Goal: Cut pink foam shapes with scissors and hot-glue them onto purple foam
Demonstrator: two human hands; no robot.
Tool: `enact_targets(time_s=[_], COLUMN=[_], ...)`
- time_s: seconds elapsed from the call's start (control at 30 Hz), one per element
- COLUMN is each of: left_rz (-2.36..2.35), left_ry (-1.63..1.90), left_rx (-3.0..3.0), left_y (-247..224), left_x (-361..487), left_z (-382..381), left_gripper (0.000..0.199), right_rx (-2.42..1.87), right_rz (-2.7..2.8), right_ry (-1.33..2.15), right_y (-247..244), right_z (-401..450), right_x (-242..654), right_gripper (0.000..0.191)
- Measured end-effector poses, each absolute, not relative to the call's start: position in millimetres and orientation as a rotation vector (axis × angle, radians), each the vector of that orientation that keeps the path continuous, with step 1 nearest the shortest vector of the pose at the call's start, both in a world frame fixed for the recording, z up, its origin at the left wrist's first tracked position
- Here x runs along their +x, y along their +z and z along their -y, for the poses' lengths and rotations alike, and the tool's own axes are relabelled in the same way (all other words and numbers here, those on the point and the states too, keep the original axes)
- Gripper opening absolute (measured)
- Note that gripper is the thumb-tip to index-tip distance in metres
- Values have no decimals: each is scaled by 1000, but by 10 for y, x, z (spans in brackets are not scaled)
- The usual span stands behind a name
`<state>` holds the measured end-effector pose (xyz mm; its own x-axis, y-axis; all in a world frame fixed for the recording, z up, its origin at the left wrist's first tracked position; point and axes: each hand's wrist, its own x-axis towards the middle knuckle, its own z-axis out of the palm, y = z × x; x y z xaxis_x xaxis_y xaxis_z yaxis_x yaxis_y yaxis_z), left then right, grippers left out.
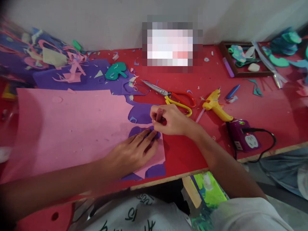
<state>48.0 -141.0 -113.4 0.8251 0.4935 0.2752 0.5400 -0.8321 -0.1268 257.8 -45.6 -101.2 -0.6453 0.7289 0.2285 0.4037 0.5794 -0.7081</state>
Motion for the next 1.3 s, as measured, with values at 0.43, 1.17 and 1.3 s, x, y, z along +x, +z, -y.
enact_targets(time_s=[0.43, 1.17, 1.3], left_rz=[802, 781, 766], left_ry=[-375, -363, -356], left_rx=[-2789, -2798, -2799], left_y=[-1123, -1094, -1095], left_x=[484, 476, 469], left_z=[1401, 1375, 1365], left_gripper=[26, 30, 30], right_rx=[-856, -793, -785], right_rz=[2376, 2466, 2488], right_ry=[891, 913, 912], right_y=[-974, -963, -968], right_z=[464, 497, 499], right_x=[2603, 2639, 2643], right_gripper=[15, 14, 13])
